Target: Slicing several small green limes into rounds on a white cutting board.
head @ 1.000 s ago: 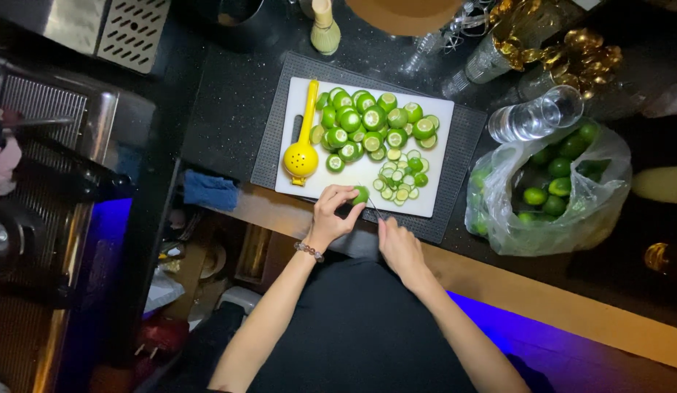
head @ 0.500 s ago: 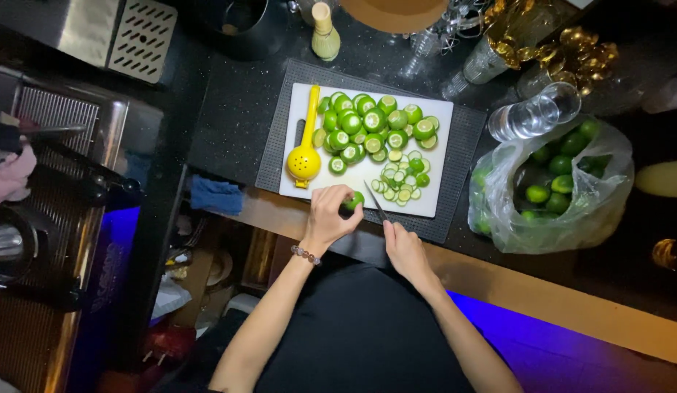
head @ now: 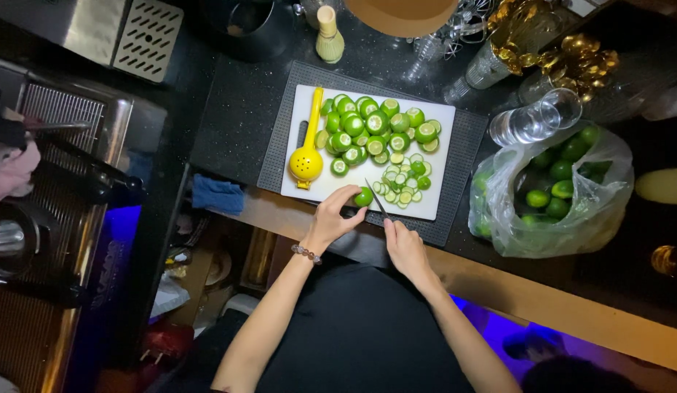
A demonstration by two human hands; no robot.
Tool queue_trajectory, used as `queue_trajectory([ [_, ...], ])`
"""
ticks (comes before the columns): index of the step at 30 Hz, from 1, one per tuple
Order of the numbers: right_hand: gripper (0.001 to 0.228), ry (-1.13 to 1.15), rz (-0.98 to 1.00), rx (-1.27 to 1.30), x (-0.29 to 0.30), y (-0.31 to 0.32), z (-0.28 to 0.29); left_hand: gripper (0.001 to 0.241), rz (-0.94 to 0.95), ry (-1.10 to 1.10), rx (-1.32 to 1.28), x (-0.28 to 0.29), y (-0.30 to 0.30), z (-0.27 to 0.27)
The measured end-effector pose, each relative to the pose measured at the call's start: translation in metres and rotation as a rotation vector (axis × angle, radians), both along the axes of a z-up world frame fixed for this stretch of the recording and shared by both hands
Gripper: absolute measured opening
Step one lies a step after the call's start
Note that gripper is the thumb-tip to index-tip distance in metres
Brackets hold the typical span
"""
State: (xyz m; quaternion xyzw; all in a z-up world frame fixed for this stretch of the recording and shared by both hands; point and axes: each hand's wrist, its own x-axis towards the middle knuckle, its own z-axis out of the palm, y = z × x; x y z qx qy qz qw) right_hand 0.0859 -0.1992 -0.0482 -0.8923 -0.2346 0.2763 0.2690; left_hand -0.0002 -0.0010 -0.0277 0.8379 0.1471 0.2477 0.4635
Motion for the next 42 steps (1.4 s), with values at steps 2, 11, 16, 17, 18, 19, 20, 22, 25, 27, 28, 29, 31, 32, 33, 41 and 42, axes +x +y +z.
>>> queue_trajectory([
  [2, 0.043, -0.002, 0.009, 0.006, 0.001, 0.002, 0.009, 0.040, 0.025, -0.030, 0.024, 0.000, -0.001, 0.005],
  [11, 0.043, 0.003, -0.024, -0.061, -0.013, 0.015, 0.038, 0.029, 0.096, -0.024, -0.036, -0.002, -0.006, -0.008],
  [16, 0.044, 0.000, -0.030, -0.097, -0.015, 0.015, 0.048, 0.030, 0.090, -0.029, -0.052, -0.003, -0.003, -0.016],
  [17, 0.043, 0.008, -0.019, -0.114, -0.015, 0.015, 0.056, 0.030, 0.091, -0.034, -0.053, -0.003, -0.003, -0.018],
  [18, 0.043, 0.010, -0.024, -0.117, -0.014, 0.013, 0.058, 0.030, 0.086, -0.032, -0.056, -0.003, -0.003, -0.019],
  [19, 0.044, -0.019, 0.016, -0.148, -0.014, 0.011, 0.060, 0.030, 0.092, -0.032, -0.079, -0.004, -0.004, -0.019],
  [20, 0.044, -0.048, 0.058, -0.179, -0.013, 0.009, 0.062, 0.031, 0.099, -0.034, -0.102, -0.003, -0.005, -0.020],
  [22, 0.043, -0.041, 0.054, -0.156, -0.011, 0.020, 0.050, 0.031, 0.101, -0.029, -0.116, -0.004, -0.005, -0.020],
  [25, 0.042, -0.052, 0.067, -0.125, -0.007, 0.034, 0.043, 0.031, 0.106, -0.020, -0.136, -0.005, -0.007, -0.023],
  [27, 0.043, -0.070, 0.082, -0.112, -0.010, 0.033, 0.043, 0.031, 0.106, -0.013, -0.136, -0.005, -0.006, -0.024],
  [28, 0.042, -0.082, 0.075, -0.108, -0.012, 0.027, 0.043, 0.031, 0.101, -0.021, -0.161, -0.004, -0.005, -0.025],
  [29, 0.041, -0.093, 0.068, -0.103, -0.014, 0.022, 0.044, 0.031, 0.095, -0.030, -0.185, -0.003, -0.005, -0.025],
  [31, 0.041, -0.054, 0.050, -0.115, -0.018, 0.024, 0.032, 0.031, 0.102, -0.040, -0.205, -0.006, -0.004, -0.027],
  [32, 0.040, -0.018, 0.014, -0.134, -0.021, 0.022, 0.026, 0.030, 0.090, -0.053, -0.230, -0.006, -0.006, -0.029],
  [33, 0.040, -0.016, 0.011, -0.136, -0.021, 0.025, 0.022, 0.030, 0.087, -0.050, -0.232, -0.009, -0.006, -0.029],
  [41, 0.044, -0.006, -0.033, -0.126, -0.030, 0.019, -0.003, 0.030, 0.112, -0.051, -0.282, -0.006, -0.007, -0.027],
  [42, 0.044, -0.003, -0.039, -0.127, -0.029, 0.020, 0.000, 0.030, 0.106, -0.047, -0.283, -0.011, -0.010, -0.026],
])
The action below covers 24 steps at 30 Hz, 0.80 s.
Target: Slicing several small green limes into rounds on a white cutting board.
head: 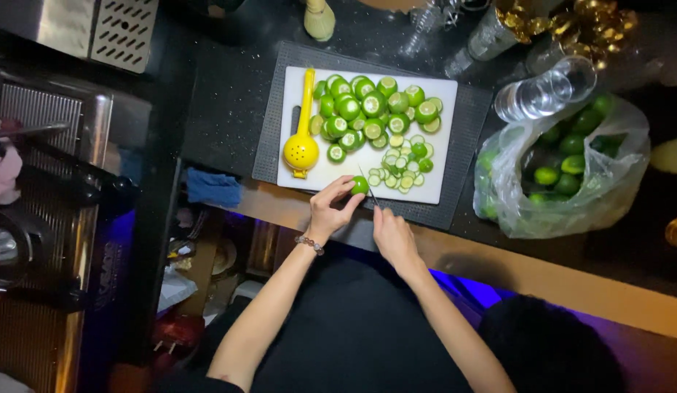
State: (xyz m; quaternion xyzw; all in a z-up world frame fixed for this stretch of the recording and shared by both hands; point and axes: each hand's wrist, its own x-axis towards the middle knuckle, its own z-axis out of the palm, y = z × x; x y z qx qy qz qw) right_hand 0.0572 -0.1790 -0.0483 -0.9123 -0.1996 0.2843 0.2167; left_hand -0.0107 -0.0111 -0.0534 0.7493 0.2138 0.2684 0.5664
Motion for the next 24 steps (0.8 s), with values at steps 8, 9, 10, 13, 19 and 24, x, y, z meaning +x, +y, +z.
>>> queue_trajectory([
  [8, 0.045, -0.106, -0.011, 0.006, 0.017, -0.011, 0.017, 0.035, 0.063, 0.006, 0.286, 0.003, -0.003, 0.015],
  [9, 0.045, -0.108, -0.009, 0.005, 0.015, -0.010, 0.020, 0.035, 0.065, 0.004, 0.285, 0.006, -0.005, 0.014],
  [10, 0.043, -0.118, -0.036, 0.075, 0.013, -0.010, 0.023, 0.035, 0.065, 0.007, 0.277, 0.008, -0.006, 0.012],
  [13, 0.040, -0.139, -0.031, 0.133, 0.008, -0.008, 0.033, 0.035, 0.065, 0.001, 0.261, 0.012, -0.010, 0.010],
  [19, 0.038, -0.165, 0.040, 0.115, 0.006, -0.007, 0.039, 0.033, 0.053, -0.021, 0.237, 0.013, -0.014, 0.020],
  [24, 0.039, -0.200, 0.053, 0.095, 0.007, -0.004, 0.041, 0.029, 0.073, -0.020, 0.222, 0.014, -0.015, 0.016],
])
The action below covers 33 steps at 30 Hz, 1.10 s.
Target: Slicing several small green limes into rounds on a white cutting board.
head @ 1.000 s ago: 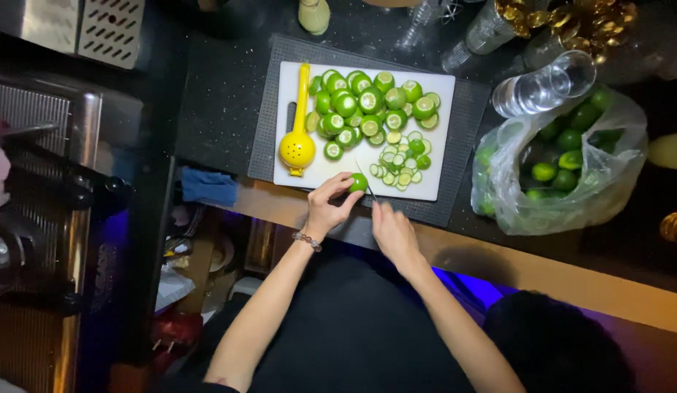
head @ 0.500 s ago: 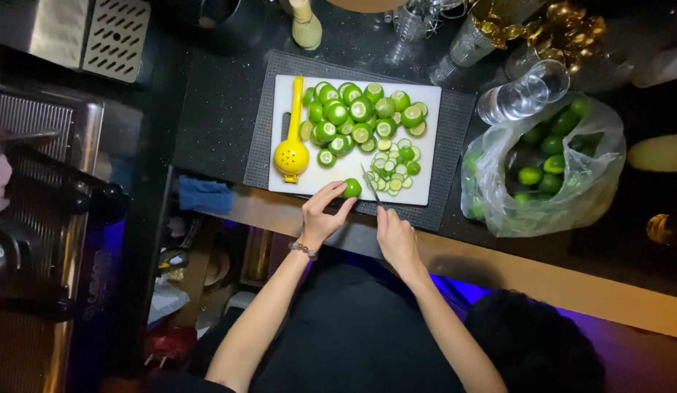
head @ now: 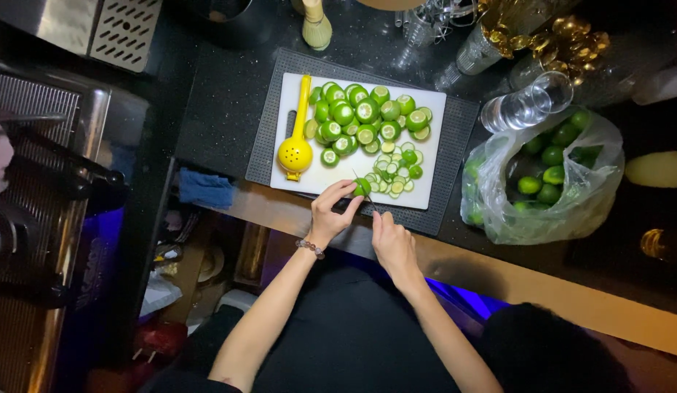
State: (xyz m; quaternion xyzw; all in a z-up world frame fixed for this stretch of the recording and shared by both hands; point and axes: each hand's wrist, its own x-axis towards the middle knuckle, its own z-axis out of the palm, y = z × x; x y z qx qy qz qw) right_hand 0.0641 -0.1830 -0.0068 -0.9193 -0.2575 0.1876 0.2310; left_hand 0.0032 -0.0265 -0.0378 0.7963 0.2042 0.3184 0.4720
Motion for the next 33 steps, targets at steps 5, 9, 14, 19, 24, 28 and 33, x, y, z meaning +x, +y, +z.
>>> queue_trajectory([
  [5, 0.041, -0.061, 0.028, -0.105, -0.003, -0.005, -0.003, 0.026, -0.002, 0.010, -0.070, -0.001, -0.004, -0.001],
  [9, 0.041, -0.032, 0.022, -0.115, 0.002, 0.001, -0.014, 0.026, 0.005, -0.001, -0.079, -0.002, -0.007, -0.011],
  [14, 0.041, -0.026, 0.062, -0.074, 0.008, 0.000, -0.010, 0.027, 0.021, 0.014, -0.142, 0.001, -0.006, -0.013],
  [19, 0.043, -0.111, 0.102, -0.132, 0.009, -0.001, -0.037, 0.025, 0.024, -0.006, -0.118, 0.000, -0.010, -0.016],
  [24, 0.042, -0.094, 0.129, -0.074, 0.006, -0.008, -0.039, 0.024, 0.032, -0.026, -0.108, -0.003, -0.007, -0.016],
  [28, 0.043, -0.089, 0.123, -0.062, 0.010, -0.003, -0.059, 0.025, 0.021, -0.017, -0.106, -0.003, -0.011, -0.020],
  [33, 0.046, 0.019, 0.087, -0.143, 0.001, -0.016, -0.053, 0.025, 0.027, -0.004, -0.123, -0.001, -0.002, -0.015],
])
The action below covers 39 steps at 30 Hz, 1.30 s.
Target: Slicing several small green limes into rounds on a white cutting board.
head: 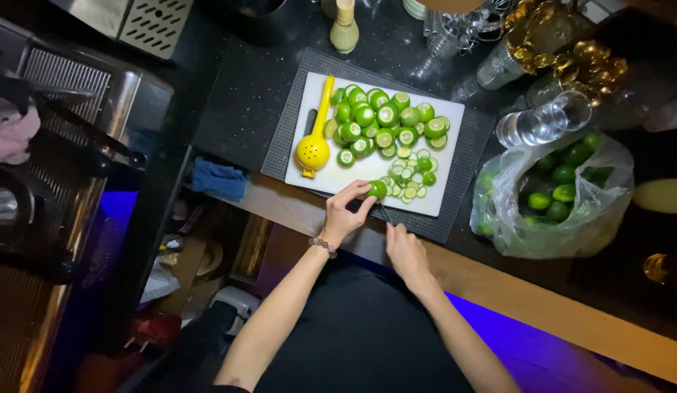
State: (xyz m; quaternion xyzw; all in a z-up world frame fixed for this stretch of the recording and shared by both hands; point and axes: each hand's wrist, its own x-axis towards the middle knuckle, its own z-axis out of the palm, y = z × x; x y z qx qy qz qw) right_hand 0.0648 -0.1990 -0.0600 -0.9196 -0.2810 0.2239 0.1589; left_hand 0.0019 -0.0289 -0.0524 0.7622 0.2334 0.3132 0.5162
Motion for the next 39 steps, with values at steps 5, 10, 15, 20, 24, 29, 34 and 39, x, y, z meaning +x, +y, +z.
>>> queue_trajectory([
  [5, 0.048, 0.010, -0.010, 0.026, 0.010, 0.011, -0.003, 0.026, 0.037, -0.011, -0.227, 0.005, -0.005, -0.012],
  [10, 0.050, 0.127, -0.055, 0.022, 0.013, -0.006, 0.021, 0.030, 0.079, 0.016, -0.380, -0.001, 0.019, 0.001],
  [15, 0.050, 0.250, -0.097, 0.074, 0.001, -0.004, 0.044, 0.033, -0.094, 0.295, 0.261, -0.010, 0.046, 0.041],
  [20, 0.046, 0.150, 0.014, 0.074, -0.004, 0.009, 0.051, 0.051, -0.203, 0.354, 0.294, -0.017, 0.061, 0.057],
  [24, 0.044, 0.073, 0.100, 0.065, -0.005, 0.018, 0.046, 0.047, -0.182, 0.415, 0.255, -0.021, 0.065, 0.043],
  [29, 0.043, -0.162, 0.184, -0.063, -0.003, 0.007, 0.030, 0.041, -0.173, 0.422, 0.246, -0.024, 0.064, 0.045],
  [34, 0.042, -0.028, 0.196, -0.065, 0.012, -0.002, 0.045, 0.040, -0.168, 0.411, 0.264, -0.024, 0.063, 0.043],
  [39, 0.040, 0.129, 0.064, 0.048, 0.003, -0.027, 0.048, 0.041, -0.136, 0.483, 0.212, -0.019, 0.079, 0.072],
])
